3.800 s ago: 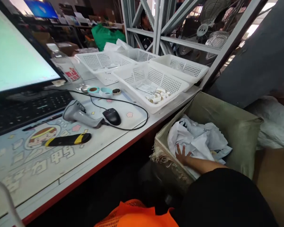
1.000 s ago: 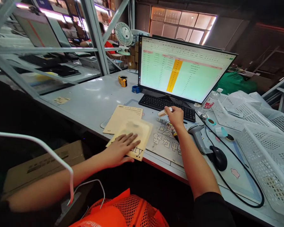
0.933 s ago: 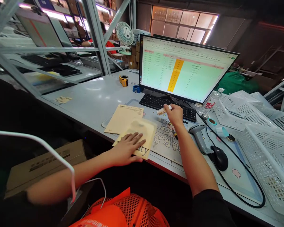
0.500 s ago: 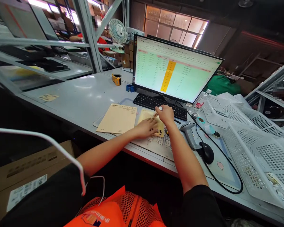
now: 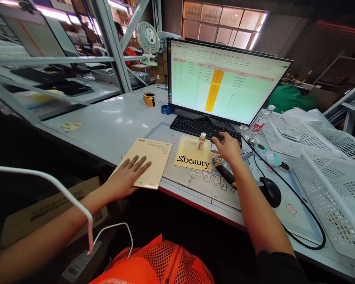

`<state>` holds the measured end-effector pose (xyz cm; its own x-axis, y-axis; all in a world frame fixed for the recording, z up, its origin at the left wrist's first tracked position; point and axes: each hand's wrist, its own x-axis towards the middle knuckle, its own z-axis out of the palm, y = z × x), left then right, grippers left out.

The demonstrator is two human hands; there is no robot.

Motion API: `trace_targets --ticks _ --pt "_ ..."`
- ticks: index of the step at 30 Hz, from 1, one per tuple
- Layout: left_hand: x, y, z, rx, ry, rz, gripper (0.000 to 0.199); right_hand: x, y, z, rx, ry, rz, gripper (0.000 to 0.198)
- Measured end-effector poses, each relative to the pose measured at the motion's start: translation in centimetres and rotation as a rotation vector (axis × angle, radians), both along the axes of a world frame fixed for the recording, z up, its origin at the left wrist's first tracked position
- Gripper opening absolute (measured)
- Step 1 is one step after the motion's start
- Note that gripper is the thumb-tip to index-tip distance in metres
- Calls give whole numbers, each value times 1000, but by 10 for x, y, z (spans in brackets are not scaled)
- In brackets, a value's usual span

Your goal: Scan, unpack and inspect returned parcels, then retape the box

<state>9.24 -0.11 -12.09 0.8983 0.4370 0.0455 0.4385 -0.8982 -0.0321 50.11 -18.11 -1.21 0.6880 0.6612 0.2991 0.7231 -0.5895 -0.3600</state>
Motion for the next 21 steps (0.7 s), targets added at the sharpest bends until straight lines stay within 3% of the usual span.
trace_targets --ticks 3,8,11,14,19,21 --pt "-22 -10 -10 132 -158 -135 90 15 -58 -8 -46 -97 -172 60" --pt "-50 -27 -9 121 -471 -550 68 35 -121 -35 -358 -79 -348 75" --pt "-58 -40 1 51 -505 -690 54 36 -126 -48 -460 15 -334 76" --pt "-60 -53 10 -5 -481 -716 44 33 -114 -56 -489 33 -327 63" --pt "-52 -72 18 -123 -285 -732 43 37 -93 -56 -438 81 -403 75" --pt "-46 -77 21 -183 -156 -708 46 40 -90 -48 -380 81 -394 70"
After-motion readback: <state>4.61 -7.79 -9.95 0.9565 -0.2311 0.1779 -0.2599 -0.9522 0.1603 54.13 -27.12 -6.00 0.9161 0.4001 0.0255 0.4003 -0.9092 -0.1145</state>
